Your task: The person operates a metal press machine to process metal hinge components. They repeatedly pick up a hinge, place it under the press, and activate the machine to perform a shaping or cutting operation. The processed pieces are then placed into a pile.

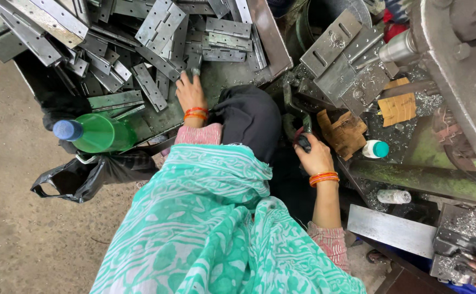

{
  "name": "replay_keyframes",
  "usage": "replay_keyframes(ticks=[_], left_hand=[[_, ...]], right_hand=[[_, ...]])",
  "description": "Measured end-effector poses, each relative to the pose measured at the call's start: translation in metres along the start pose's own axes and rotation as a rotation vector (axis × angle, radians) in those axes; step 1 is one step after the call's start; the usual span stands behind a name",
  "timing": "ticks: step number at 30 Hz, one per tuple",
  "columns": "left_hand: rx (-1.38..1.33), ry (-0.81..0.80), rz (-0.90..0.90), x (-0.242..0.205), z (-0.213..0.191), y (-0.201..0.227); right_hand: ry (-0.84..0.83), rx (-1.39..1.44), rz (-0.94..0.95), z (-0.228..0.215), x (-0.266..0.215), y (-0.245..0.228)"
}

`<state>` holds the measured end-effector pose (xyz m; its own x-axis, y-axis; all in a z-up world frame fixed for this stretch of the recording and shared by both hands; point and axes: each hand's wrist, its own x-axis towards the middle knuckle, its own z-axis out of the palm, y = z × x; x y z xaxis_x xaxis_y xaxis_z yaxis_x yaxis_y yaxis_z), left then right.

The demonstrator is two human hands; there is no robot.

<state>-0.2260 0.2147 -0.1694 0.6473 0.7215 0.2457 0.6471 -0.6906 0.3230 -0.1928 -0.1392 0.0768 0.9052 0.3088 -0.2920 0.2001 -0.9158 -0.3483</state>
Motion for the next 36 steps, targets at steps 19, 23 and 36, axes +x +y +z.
replay_keyframes(ticks=[19, 23, 36], left_hand=[[-0.629, -0.157, -0.184, -0.006, 0.022, -0.03], [-1.243, -0.281, -0.268, 0.036, -0.012, 0.02], [-0.054, -0.298, 1.268, 0.006, -0.109, 0.308]], right_hand=[[0.023, 0.018, 0.024, 0.013, 0.0, 0.023], [0.039, 0.009, 0.019, 0.013, 0.003, 0.026], [0.019, 0.009, 0.03, 0.021, 0.007, 0.04]])
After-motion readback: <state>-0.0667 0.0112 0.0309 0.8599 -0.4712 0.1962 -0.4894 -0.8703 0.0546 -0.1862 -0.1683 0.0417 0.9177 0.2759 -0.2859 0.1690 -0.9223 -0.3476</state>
